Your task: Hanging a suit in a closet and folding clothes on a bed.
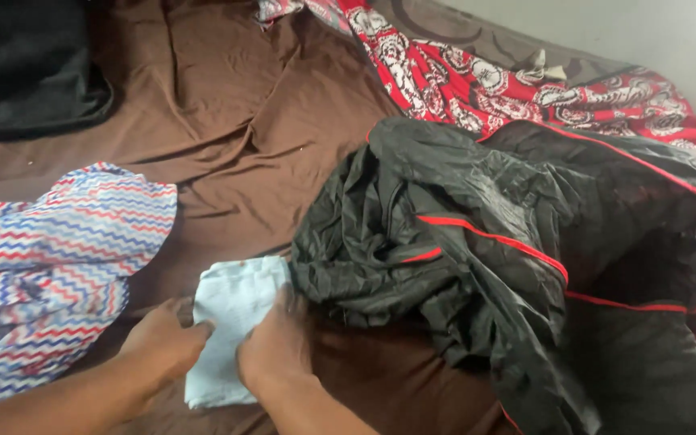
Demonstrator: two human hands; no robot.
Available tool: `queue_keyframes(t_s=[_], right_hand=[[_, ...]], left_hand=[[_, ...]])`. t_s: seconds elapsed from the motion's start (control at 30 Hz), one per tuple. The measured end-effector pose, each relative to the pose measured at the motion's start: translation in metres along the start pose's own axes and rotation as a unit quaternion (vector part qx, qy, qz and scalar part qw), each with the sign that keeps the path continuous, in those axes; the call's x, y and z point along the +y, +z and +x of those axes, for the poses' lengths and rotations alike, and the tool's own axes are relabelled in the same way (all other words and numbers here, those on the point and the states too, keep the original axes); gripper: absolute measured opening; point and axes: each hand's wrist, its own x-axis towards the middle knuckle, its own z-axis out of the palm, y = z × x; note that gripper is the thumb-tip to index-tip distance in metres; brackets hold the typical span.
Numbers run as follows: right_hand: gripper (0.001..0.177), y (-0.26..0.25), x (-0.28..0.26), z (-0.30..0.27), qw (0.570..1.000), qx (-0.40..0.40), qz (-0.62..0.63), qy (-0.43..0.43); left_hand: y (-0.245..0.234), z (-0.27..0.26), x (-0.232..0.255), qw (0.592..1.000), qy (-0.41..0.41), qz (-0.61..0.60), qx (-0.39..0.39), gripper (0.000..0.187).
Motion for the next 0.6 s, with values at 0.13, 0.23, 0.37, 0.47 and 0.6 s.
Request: queue_keyframes(t_s=[0.13, 0.23, 0.37, 0.47, 0.6], right_hand=[[0.082, 0.0, 0.01, 0.008, 0.999, 0.03, 0.019, -0.01], [0.083, -0.015, -0.005, 0.006, 0.999, 0.025, 0.029, 0.002], [0.068, -0.019, -0.012, 0.021, 0.993, 0.057, 0.097, -0.031], [0.064, -0.024, -0.02, 0.039, 0.992, 0.065, 0.107, -0.029], [0.077, -0.013, -0.016, 0.061, 0.968, 0.165, 0.095, -0.163]], left_hand=[[0.01, 0.026, -0.004, 0.976, -0.08, -0.188, -0.081, 0.044], [0.008, 0.035, -0.003, 0.955, -0.12, -0.251, -0.098, 0.043], [0.002, 0.054, 0.009, 0.959, -0.086, -0.268, -0.041, 0.051], [-0.009, 0.076, 0.019, 0.964, -0.059, -0.258, 0.027, 0.062], [-0.013, 0.081, 0.022, 0.991, 0.025, -0.107, 0.076, 0.063]])
